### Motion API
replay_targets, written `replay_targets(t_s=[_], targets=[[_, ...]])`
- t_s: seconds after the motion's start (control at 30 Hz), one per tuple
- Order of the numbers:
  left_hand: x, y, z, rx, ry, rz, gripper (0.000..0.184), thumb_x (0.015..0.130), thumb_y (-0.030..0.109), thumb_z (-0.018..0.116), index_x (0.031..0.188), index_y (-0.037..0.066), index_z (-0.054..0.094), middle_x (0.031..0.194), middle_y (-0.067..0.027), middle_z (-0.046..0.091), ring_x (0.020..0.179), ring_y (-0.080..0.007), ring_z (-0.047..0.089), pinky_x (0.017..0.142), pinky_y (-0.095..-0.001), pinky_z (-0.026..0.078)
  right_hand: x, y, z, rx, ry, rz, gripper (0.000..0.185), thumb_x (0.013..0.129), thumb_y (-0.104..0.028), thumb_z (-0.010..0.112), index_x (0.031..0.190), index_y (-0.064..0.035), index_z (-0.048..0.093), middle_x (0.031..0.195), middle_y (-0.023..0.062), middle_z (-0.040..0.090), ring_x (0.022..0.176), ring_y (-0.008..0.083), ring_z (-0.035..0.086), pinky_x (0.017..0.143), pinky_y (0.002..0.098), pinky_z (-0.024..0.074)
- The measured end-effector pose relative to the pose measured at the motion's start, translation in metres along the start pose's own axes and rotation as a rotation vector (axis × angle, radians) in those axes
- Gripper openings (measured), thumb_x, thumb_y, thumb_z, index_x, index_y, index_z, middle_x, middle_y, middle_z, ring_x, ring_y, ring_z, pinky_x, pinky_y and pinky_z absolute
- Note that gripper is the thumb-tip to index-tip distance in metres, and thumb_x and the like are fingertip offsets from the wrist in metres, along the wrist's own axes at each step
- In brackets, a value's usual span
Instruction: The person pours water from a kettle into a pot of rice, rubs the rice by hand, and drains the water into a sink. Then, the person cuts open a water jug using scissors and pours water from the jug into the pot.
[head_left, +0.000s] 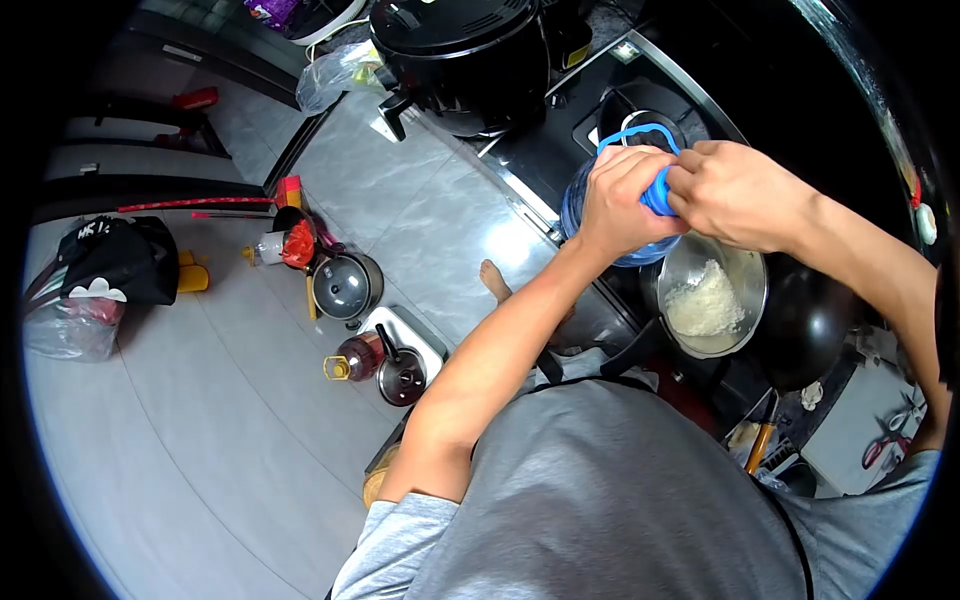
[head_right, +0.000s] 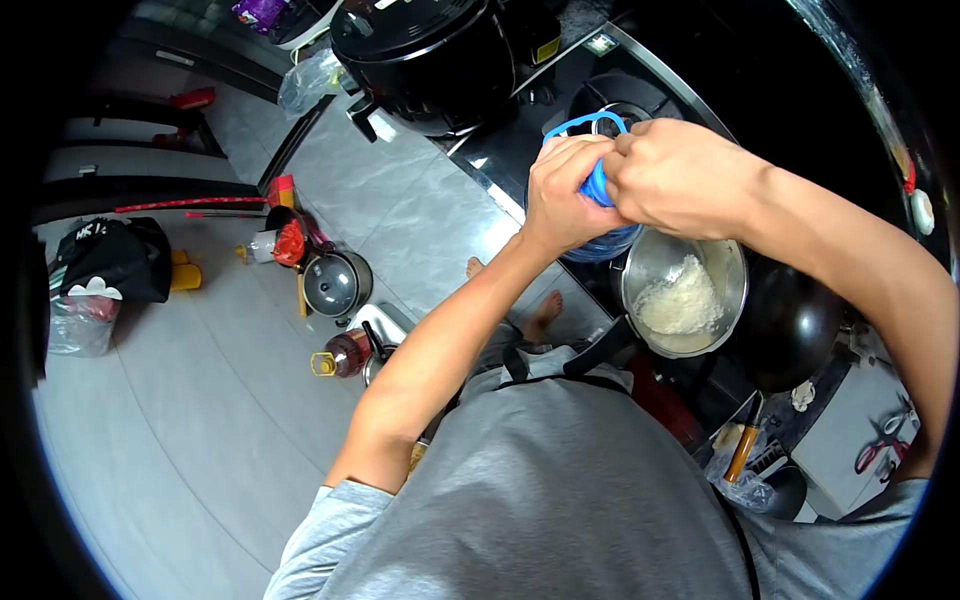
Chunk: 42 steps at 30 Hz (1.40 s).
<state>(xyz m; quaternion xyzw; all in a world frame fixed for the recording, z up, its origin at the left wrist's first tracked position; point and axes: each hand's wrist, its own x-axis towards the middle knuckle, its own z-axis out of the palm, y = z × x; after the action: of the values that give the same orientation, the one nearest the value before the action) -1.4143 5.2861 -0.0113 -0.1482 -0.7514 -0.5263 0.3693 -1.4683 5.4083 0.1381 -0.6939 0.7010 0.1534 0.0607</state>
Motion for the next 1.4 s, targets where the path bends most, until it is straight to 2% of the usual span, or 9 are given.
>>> replay_targets(t_s=[0.37,0.7,0.9,1.0,1.1,1.17,1.23,1.33,1.4], targets=[[0.000,-0.002,-0.001,0.015,0.023,0.022,0.047,0.050,0.019,0.081,0.091,0.001,0.067,0.089,-0.0131,0.070,0.085,-0.0286,0.067,0.082,-0.0366,0.048,0.003,0.000,0.008,-0.197,0.022,-0.157,0.016,0.061,-0.018,0.065,0.062,-0.0013,0.066,0.069,0.0106,0.060,0.071,0.0240,0.064,0.070,0.0330,0.0527],[-0.001,0.001,-0.001,0.040,-0.013,0.017,0.050,0.051,0.023,0.084,0.092,0.002,0.066,0.089,-0.0120,0.069,0.086,-0.0279,0.067,0.081,-0.0365,0.047,0.008,0.012,0.016,-0.106,0.034,-0.198,0.016,0.061,-0.018,0.064,0.056,-0.0023,0.062,0.065,0.0106,0.060,0.066,0.0247,0.064,0.064,0.0350,0.0522],[-0.001,-0.001,-0.002,0.050,-0.054,0.043,0.049,0.050,0.024,0.086,0.089,0.003,0.066,0.088,-0.0110,0.069,0.085,-0.0273,0.066,0.081,-0.0368,0.046,0.009,0.028,0.003,0.145,0.149,-0.200,0.020,0.071,-0.018,0.064,0.065,0.0009,0.063,0.068,0.0158,0.062,0.067,0.0319,0.064,0.063,0.0391,0.0527],[-0.001,-0.001,-0.004,0.077,-0.065,0.056,0.057,0.055,0.030,0.088,0.099,0.002,0.066,0.089,-0.0095,0.069,0.086,-0.0272,0.065,0.082,-0.0373,0.045,-0.004,0.032,0.001,0.349,0.408,0.205,0.018,0.077,-0.017,0.061,0.073,0.0004,0.058,0.071,0.0125,0.059,0.067,0.0327,0.061,0.062,0.0404,0.0507],[0.003,0.007,-0.009,0.071,-0.115,0.018,0.070,0.056,0.031,0.089,0.114,0.002,0.063,0.099,-0.0095,0.069,0.096,-0.0272,0.064,0.090,-0.0377,0.043,-0.014,0.019,0.026,0.623,0.767,0.574,0.014,0.082,-0.012,0.062,0.087,0.0003,0.062,0.074,0.0098,0.059,0.066,0.0222,0.061,0.061,0.0311,0.0506],[0.008,0.024,-0.021,0.118,-0.140,-0.011,0.081,0.058,0.028,0.089,0.126,0.002,0.054,0.115,-0.0128,0.062,0.110,-0.0294,0.057,0.096,-0.0403,0.039,-0.020,-0.004,0.049,0.774,0.936,0.770,0.019,0.084,-0.008,0.062,0.102,-0.0025,0.065,0.088,0.0082,0.066,0.075,0.0144,0.064,0.066,0.0270,0.0515],[0.010,0.037,-0.033,0.156,-0.110,0.028,0.069,0.059,0.026,0.086,0.119,0.006,0.059,0.113,-0.0119,0.061,0.101,-0.0312,0.059,0.094,-0.0413,0.039,-0.022,-0.036,0.076,0.956,1.077,0.842,0.026,0.082,-0.005,0.062,0.107,-0.0028,0.064,0.100,0.0091,0.068,0.084,0.0146,0.066,0.070,0.0262,0.0521],[0.025,0.062,-0.041,0.146,-0.316,-0.063,0.038,0.067,0.010,0.081,0.102,0.004,0.068,0.102,-0.0130,0.061,0.090,-0.0279,0.061,0.077,-0.0361,0.051,-0.018,-0.086,0.107,1.159,1.210,0.914,0.037,0.079,-0.002,0.064,0.116,-0.0025,0.061,0.108,0.0103,0.067,0.094,0.0173,0.065,0.075,0.0279,0.0527],[0.043,0.075,-0.043,0.240,-0.526,-0.097,0.030,0.071,0.007,0.076,0.100,0.002,0.069,0.093,-0.0129,0.060,0.084,-0.0297,0.061,0.073,-0.0371,0.051,-0.011,-0.110,0.115,1.191,1.265,0.984,0.042,0.077,-0.001,0.066,0.119,-0.0029,0.059,0.110,0.0107,0.067,0.097,0.0188,0.065,0.077,0.0292,0.0529]])
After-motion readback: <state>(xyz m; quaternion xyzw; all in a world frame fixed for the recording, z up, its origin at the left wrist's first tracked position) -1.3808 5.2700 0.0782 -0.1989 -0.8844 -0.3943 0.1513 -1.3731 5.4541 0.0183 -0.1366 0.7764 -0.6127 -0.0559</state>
